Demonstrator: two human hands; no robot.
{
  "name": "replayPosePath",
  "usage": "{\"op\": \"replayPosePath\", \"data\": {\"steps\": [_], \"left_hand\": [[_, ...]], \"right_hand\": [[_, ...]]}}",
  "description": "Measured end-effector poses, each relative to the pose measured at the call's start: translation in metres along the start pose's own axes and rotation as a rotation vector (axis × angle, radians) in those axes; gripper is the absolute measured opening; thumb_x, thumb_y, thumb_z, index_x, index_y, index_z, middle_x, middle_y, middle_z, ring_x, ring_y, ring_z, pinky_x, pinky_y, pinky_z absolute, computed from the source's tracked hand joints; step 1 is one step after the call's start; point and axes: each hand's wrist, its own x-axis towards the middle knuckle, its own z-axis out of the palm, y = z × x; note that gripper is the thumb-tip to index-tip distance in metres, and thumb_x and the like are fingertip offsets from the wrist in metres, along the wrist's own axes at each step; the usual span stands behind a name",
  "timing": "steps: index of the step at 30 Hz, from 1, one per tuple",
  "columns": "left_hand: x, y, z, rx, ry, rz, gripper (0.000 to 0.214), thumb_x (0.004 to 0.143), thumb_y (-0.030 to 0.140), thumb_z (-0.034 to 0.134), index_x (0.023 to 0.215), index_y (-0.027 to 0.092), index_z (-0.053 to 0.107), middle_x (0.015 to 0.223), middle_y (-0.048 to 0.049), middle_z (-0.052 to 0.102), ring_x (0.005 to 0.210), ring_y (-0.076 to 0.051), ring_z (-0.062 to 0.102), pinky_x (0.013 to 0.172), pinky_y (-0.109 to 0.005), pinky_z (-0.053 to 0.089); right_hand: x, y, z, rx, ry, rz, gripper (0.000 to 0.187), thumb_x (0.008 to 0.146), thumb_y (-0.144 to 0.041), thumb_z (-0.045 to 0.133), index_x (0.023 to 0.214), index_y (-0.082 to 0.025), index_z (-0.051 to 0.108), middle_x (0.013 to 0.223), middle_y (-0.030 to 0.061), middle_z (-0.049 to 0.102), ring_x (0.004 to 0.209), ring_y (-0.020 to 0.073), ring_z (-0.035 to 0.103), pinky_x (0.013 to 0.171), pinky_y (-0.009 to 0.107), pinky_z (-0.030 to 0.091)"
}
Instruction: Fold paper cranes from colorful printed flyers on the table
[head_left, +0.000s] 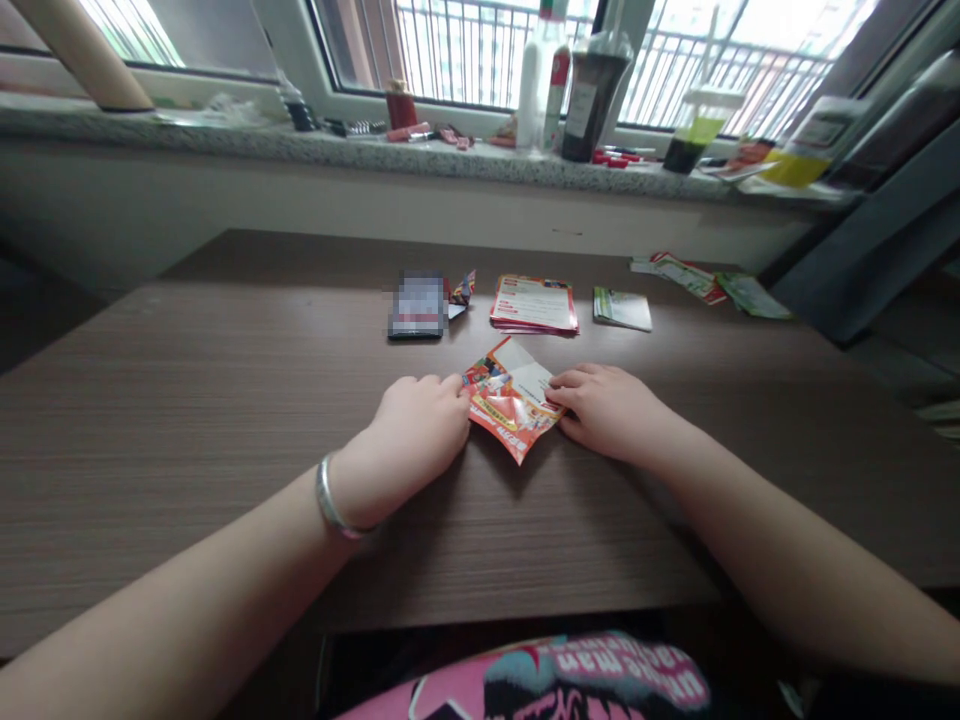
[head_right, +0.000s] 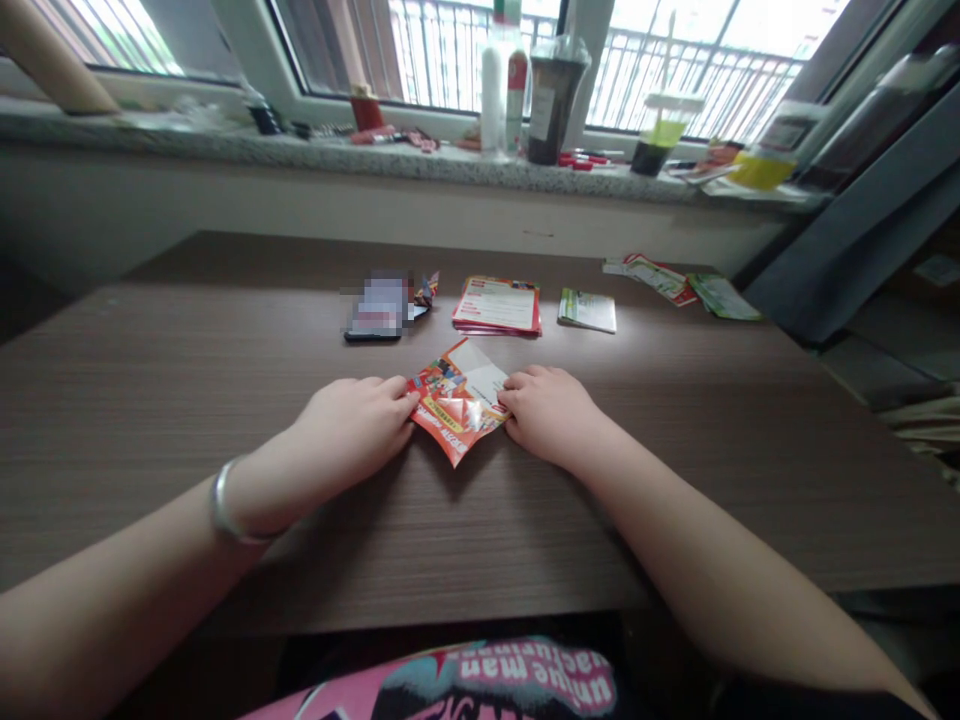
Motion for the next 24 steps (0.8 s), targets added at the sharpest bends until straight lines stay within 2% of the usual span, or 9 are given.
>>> {"op": "replayPosePath", "data": {"steps": [4, 7, 10, 12, 16, 21, 24], "left_hand": [[-0.001, -0.010, -0.002, 0.020, 0.057, -0.023, 0.026, 0.094, 0.024, 0.045, 0.086, 0.017, 0.069, 0.085, -0.0099, 0.065, 0.074, -0.026, 0.064, 0.059, -0.036, 0.040], [-0.003, -0.019, -0.001, 0.019, 0.092, -0.002, 0.025, 0.094, 0.025, 0.046, 0.097, 0.022, 0.070, 0.085, -0.0075, 0.065, 0.072, -0.024, 0.063, 0.059, -0.035, 0.038], [-0.003, -0.027, 0.001, -0.009, 0.090, 0.022, 0.028, 0.095, 0.028, 0.046, 0.094, 0.023, 0.073, 0.084, -0.0071, 0.066, 0.073, -0.022, 0.063, 0.061, -0.034, 0.038], [-0.003, -0.031, 0.003, -0.044, 0.068, 0.037, 0.030, 0.094, 0.028, 0.046, 0.087, 0.022, 0.074, 0.084, -0.0076, 0.068, 0.076, -0.021, 0.063, 0.064, -0.033, 0.040], [-0.003, -0.036, 0.004, -0.117, 0.071, 0.019, 0.032, 0.094, 0.033, 0.045, 0.085, 0.022, 0.074, 0.084, -0.0068, 0.070, 0.076, -0.020, 0.064, 0.067, -0.033, 0.041], [-0.006, -0.031, 0.007, -0.166, 0.089, -0.046, 0.033, 0.094, 0.034, 0.043, 0.083, 0.021, 0.071, 0.085, -0.0059, 0.072, 0.081, -0.021, 0.064, 0.071, -0.033, 0.041], [-0.002, -0.027, 0.011, -0.185, 0.092, -0.118, 0.038, 0.096, 0.042, 0.041, 0.081, 0.020, 0.069, 0.083, -0.0062, 0.071, 0.082, -0.022, 0.063, 0.073, -0.033, 0.041]], "right_hand": [[0.001, -0.005, 0.004, 0.005, 0.044, 0.039, 0.026, 0.089, -0.025, 0.052, 0.101, -0.020, 0.074, 0.103, 0.0113, 0.070, 0.090, 0.0262, 0.064, 0.076, 0.039, 0.048], [-0.001, 0.001, 0.014, 0.086, 0.145, 0.026, 0.028, 0.092, -0.026, 0.048, 0.103, -0.022, 0.074, 0.104, 0.0090, 0.070, 0.093, 0.0238, 0.063, 0.079, 0.037, 0.048], [-0.002, 0.008, 0.022, 0.194, 0.221, 0.041, 0.029, 0.094, -0.028, 0.047, 0.099, -0.024, 0.076, 0.103, 0.0064, 0.070, 0.092, 0.0220, 0.063, 0.081, 0.036, 0.048], [-0.003, 0.011, 0.024, 0.241, 0.229, 0.035, 0.029, 0.095, -0.029, 0.047, 0.096, -0.024, 0.076, 0.102, 0.0051, 0.071, 0.092, 0.0210, 0.063, 0.082, 0.035, 0.048], [-0.005, 0.012, 0.024, 0.304, 0.209, 0.053, 0.028, 0.094, -0.028, 0.049, 0.085, -0.023, 0.075, 0.096, 0.0051, 0.071, 0.088, 0.0202, 0.063, 0.080, 0.034, 0.048], [-0.003, 0.009, 0.030, 0.462, 0.233, 0.177, 0.028, 0.093, -0.028, 0.048, 0.076, -0.019, 0.069, 0.088, 0.0061, 0.067, 0.083, 0.0184, 0.062, 0.078, 0.031, 0.047], [0.002, 0.006, 0.033, 0.470, 0.247, 0.236, 0.029, 0.093, -0.031, 0.049, 0.069, -0.019, 0.062, 0.082, 0.0053, 0.064, 0.079, 0.0178, 0.060, 0.072, 0.029, 0.045]]}}
